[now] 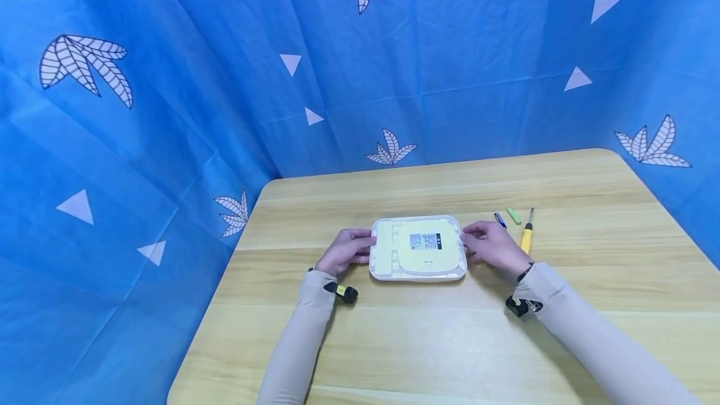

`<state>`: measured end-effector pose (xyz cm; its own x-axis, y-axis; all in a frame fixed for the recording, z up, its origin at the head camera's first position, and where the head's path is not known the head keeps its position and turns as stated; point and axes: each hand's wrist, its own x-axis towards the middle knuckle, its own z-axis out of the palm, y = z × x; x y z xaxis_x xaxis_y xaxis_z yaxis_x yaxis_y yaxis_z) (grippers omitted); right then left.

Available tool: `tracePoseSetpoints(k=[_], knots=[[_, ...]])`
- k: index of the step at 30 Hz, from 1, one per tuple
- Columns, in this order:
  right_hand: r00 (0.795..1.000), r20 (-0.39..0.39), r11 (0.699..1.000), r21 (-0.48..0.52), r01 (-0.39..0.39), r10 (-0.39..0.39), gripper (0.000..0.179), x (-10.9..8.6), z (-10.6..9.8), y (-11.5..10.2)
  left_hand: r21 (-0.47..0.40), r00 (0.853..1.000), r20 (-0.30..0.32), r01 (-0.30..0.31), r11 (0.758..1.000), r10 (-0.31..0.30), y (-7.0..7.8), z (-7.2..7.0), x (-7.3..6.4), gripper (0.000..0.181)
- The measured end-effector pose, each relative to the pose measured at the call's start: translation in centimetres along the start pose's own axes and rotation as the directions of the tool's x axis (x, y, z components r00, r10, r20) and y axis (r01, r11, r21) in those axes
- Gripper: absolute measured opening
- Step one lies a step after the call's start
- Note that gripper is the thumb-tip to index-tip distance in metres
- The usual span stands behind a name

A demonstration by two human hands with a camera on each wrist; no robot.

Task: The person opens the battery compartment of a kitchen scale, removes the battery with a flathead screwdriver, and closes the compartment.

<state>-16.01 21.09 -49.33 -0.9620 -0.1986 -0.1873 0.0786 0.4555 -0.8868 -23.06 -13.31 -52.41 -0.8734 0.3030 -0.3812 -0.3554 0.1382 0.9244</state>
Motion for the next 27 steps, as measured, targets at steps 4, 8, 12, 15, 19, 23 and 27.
tracePoseSetpoints(k=[4, 8, 12, 15, 19, 23, 27], knots=[[0.996, 0.077, 0.994, 0.101, -0.051, 0.044, 0.052, 0.16, -0.06, 0.31, -0.017, 1.000, 0.005, -0.004, 1.000, 0.004, 0.05, 0.09, -0.09, 0.045], [0.991, 0.124, 0.985, 0.157, -0.077, 0.058, 0.054, 0.18, -0.22, 0.53, -0.020, 1.000, 0.007, -0.001, 1.000, 0.001, 0.16, 0.09, -0.18, 0.047], [0.986, 0.146, 0.973, 0.203, -0.106, 0.077, 0.054, 0.29, -0.32, 0.66, -0.018, 1.000, 0.014, 0.016, 1.000, -0.015, 0.15, -0.06, -0.22, 0.048], [0.984, 0.154, 0.969, 0.216, -0.116, 0.084, 0.055, 0.32, -0.27, 0.68, -0.013, 0.999, 0.025, 0.030, 0.999, -0.030, 0.20, -0.12, -0.31, 0.047], [0.983, 0.158, 0.971, 0.206, -0.124, 0.092, 0.058, 0.26, -0.15, 0.66, 0.003, 0.999, 0.045, 0.030, 1.000, -0.030, 0.35, -0.06, -0.54, 0.045], [0.982, 0.162, 0.972, 0.200, -0.124, 0.092, 0.059, 0.24, -0.08, 0.57, 0.007, 0.998, 0.055, 0.020, 1.000, -0.020, 0.46, 0.05, -0.69, 0.042], [0.983, 0.162, 0.972, 0.202, -0.121, 0.089, 0.059, 0.21, -0.12, 0.57, 0.012, 0.998, 0.061, 0.007, 1.000, -0.008, 0.53, 0.10, -0.71, 0.042]])
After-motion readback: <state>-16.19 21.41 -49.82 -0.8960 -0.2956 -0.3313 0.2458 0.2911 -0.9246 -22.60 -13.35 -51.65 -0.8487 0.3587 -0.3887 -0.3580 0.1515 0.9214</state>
